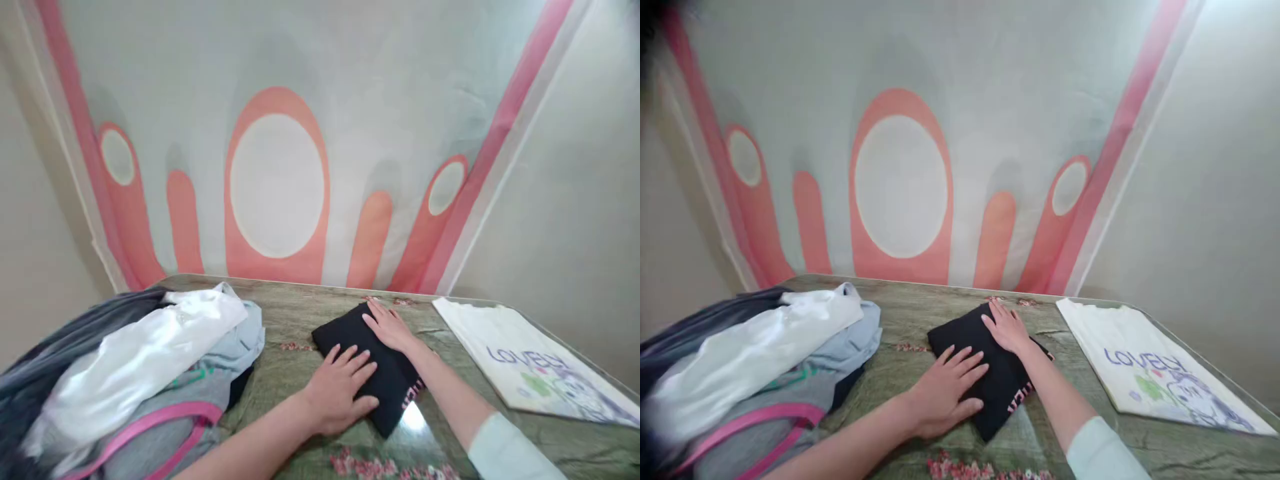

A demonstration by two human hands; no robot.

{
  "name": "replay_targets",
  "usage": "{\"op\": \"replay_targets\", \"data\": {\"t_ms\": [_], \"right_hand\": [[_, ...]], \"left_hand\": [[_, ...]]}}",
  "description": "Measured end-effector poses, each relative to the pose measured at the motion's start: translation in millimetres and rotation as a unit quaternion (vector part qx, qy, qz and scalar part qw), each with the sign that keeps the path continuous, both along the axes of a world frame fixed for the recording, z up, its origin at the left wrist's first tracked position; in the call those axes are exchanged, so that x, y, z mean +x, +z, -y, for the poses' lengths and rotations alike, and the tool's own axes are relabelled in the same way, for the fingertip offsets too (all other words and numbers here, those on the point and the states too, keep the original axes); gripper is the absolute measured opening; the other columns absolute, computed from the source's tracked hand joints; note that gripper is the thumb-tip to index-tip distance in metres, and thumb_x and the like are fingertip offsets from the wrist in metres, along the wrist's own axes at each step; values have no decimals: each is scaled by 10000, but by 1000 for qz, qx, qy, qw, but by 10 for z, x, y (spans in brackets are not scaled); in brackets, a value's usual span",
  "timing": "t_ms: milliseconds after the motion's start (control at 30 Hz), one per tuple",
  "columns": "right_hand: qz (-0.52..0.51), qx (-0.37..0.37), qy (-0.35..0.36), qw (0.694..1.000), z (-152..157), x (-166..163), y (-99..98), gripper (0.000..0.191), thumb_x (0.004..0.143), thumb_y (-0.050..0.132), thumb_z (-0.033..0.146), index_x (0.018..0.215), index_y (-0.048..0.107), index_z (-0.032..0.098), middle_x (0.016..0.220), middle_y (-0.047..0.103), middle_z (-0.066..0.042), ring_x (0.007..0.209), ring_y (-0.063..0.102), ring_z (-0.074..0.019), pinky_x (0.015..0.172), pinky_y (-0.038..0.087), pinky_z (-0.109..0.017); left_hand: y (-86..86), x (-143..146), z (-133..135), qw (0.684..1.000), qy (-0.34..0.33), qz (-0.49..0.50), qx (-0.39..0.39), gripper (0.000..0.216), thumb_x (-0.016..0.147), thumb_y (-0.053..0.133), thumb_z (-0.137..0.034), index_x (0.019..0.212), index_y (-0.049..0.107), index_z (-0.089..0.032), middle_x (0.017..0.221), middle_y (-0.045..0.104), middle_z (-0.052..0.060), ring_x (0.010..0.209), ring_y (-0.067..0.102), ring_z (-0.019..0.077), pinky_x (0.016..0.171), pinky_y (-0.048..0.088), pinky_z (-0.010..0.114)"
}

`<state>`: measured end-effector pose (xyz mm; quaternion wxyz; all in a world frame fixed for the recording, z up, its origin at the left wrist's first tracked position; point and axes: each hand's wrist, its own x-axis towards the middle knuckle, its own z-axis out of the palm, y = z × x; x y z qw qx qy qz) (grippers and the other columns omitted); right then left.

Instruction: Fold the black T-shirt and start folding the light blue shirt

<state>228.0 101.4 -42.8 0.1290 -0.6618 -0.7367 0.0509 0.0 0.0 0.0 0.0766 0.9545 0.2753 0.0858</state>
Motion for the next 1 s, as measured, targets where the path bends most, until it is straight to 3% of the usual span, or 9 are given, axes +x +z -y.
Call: {"op": "replay_targets", "data": {"t_ms": [100,233,433,567,733,833,1000], "right_hand": [[-2,1,-37,999,-22,90,-49,626,861,167,541,1377,231,192,1423,261,-47,1297,222,-186,1051,141,-381],[-9,13,-26,1000,34,255,-72,615,853,243,506,1307,377,113,1363,367,-106,1262,298,-213,1041,194,-361],[-54,50,-19,997,268,603,37,467,796,419,412,1147,525,123,1151,560,-127,1059,514,-234,928,356,-353],[-108,0,-78,991,396,852,125,452,764,477,399,1098,531,99,930,644,-116,827,606,-211,768,438,-319],[-162,-80,-102,978,535,989,198,416,693,571,432,967,570,118,770,656,-72,679,604,-186,606,441,-274],[-201,-136,-89,966,621,968,279,396,676,581,484,866,574,136,648,624,-24,558,567,-148,489,405,-239],[-240,-249,-54,937,742,910,446,388,654,590,538,722,541,160,468,506,39,399,463,-95,347,298,-190]], "left_hand": [[-60,-93,-158,995,99,7,26,555,881,184,-544,1347,293,-264,1430,233,19,1309,170,221,1053,124,423],[-162,-275,-433,971,234,-3,38,587,876,221,-529,1354,291,-194,1426,234,74,1303,191,248,1041,150,437],[-155,-404,-635,945,319,-17,62,529,890,266,-392,1333,317,-106,1414,247,126,1295,209,262,1036,150,449],[12,-227,-394,964,248,15,90,510,884,301,-369,1341,303,-143,1438,193,95,1313,151,239,1056,98,434],[148,77,151,995,96,26,-6,564,859,259,-545,1307,365,-218,1366,359,69,1254,295,222,1050,154,419],[178,180,379,998,44,32,-28,651,765,391,-618,1280,402,-219,1333,401,77,1226,330,236,1054,150,420],[236,172,415,1000,12,-21,-14,604,756,476,-445,1311,351,-242,1387,324,55,1250,297,235,1042,194,415]]}}
